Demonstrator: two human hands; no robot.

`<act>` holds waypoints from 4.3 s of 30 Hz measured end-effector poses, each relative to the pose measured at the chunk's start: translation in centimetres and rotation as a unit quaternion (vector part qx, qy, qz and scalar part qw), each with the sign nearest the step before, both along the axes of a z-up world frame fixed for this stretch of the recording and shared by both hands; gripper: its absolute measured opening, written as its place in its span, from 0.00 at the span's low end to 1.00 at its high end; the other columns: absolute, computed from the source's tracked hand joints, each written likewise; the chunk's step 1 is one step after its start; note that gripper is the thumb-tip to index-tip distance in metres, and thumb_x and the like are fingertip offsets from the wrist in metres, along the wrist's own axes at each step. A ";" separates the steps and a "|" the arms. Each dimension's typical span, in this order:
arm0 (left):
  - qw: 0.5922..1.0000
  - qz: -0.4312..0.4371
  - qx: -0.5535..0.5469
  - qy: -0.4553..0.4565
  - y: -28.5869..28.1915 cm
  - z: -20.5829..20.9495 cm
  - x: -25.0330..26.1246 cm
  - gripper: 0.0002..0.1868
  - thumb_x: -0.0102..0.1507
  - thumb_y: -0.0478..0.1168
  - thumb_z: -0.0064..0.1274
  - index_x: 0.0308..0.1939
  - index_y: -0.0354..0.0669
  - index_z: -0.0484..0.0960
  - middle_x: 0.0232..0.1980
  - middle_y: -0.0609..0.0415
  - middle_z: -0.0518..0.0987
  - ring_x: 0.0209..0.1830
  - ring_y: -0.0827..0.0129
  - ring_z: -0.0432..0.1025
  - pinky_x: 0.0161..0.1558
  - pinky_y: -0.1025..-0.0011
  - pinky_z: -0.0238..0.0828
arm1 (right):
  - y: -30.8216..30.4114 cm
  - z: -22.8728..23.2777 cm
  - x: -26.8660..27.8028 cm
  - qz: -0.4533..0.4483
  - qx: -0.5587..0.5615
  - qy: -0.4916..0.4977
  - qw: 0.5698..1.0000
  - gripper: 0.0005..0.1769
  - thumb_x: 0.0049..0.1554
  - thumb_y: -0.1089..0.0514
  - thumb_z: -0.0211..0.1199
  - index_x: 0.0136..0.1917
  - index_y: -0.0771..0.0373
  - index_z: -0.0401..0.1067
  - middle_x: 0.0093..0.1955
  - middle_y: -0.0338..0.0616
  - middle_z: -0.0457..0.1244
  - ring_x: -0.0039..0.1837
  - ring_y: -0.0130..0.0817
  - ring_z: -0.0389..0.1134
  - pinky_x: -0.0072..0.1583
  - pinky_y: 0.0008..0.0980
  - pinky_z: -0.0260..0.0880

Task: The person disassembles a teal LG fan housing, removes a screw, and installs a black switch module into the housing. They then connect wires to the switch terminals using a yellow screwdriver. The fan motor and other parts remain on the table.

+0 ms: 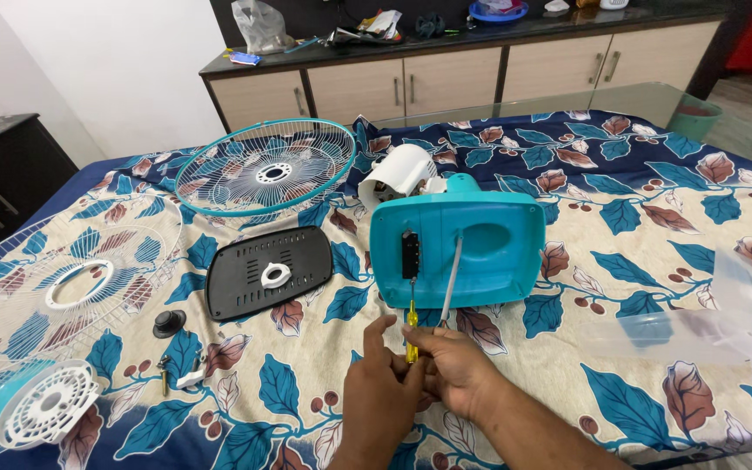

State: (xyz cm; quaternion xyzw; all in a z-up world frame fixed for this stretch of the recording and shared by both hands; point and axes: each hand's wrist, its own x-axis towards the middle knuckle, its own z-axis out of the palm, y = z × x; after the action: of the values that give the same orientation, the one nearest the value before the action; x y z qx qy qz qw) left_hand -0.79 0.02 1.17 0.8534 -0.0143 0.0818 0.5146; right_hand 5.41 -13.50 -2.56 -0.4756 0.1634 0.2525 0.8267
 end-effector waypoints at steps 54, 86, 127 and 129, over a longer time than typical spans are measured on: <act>0.997 -0.014 -0.012 -0.078 2.7 -3.3 12.2 0.15 0.64 0.38 0.54 0.56 0.44 0.81 0.39 0.45 0.87 0.36 0.60 0.83 0.38 0.66 0.76 | 0.8 -0.7 -0.7 0.000 -0.162 -0.084 0.983 0.22 0.63 0.47 0.54 0.63 0.62 0.73 0.42 0.42 0.72 0.33 0.22 0.60 0.35 0.22 0.61; 0.991 -0.034 0.036 -0.127 3.1 -4.0 12.3 0.18 0.63 0.37 0.53 0.58 0.47 0.79 0.39 0.45 0.85 0.37 0.51 0.80 0.38 0.59 0.74 | 1.7 -0.5 0.0 -0.054 -0.159 -0.076 0.983 0.15 0.62 0.50 0.59 0.54 0.64 0.69 0.41 0.43 0.66 0.32 0.34 0.66 0.31 0.29 0.60; 0.993 -0.012 -0.026 -0.112 2.8 -4.1 12.2 0.21 0.62 0.39 0.58 0.60 0.42 0.78 0.38 0.45 0.85 0.34 0.61 0.82 0.36 0.65 0.76 | 0.1 -1.2 -0.6 0.010 -0.090 -0.074 0.993 0.11 0.58 0.49 0.65 0.45 0.57 0.69 0.31 0.35 0.59 0.29 0.24 0.55 0.32 0.25 0.54; 0.992 -0.003 -0.076 -0.104 2.8 -4.1 12.2 0.22 0.61 0.40 0.57 0.59 0.41 0.77 0.41 0.52 0.84 0.31 0.65 0.79 0.33 0.67 0.75 | -1.5 -1.1 0.4 -0.064 -0.155 -0.201 0.965 0.14 0.57 0.52 0.69 0.41 0.59 0.66 0.30 0.32 0.55 0.30 0.20 0.52 0.33 0.25 0.51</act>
State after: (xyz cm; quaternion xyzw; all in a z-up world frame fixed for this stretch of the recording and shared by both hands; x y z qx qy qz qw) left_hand 11.38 2.85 -2.93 0.7987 -0.0644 0.1691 0.5739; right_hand 5.80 -15.02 -3.71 -0.6273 0.0613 0.0698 0.7733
